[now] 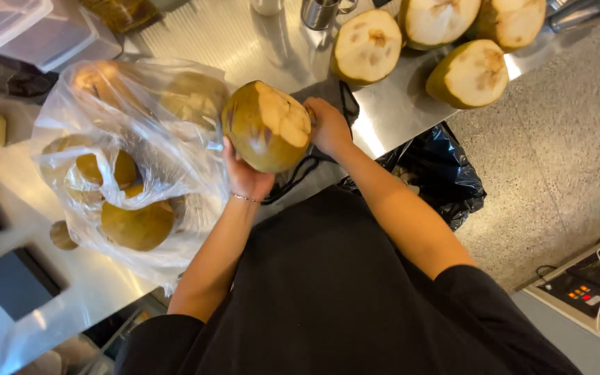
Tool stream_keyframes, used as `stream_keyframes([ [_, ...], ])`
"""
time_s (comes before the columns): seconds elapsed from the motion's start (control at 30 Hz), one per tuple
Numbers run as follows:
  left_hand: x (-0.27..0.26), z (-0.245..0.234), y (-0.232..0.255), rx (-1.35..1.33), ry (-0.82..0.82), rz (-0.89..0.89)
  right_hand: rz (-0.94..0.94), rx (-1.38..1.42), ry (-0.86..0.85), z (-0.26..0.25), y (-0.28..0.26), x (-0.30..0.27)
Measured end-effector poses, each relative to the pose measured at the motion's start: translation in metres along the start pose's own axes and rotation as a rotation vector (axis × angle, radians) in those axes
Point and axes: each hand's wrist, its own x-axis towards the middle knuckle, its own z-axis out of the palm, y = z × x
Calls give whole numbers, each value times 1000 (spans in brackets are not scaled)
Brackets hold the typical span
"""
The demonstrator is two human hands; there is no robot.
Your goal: The recorder is preparing coconuts by chopping off the top husk with a knife.
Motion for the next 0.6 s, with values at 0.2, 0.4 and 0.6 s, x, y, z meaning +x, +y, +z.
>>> stream_keyframes([
  [0.2, 14, 27, -15, -33, -111, -225, 296, 312, 148, -58, 2, -44],
  [0.4, 17, 50, -54, 9, -234, -546, 385, 320, 376, -135, 21, -153],
  [0.6, 28, 30, -97, -12, -331, -663, 572, -339, 596, -157, 36, -231],
])
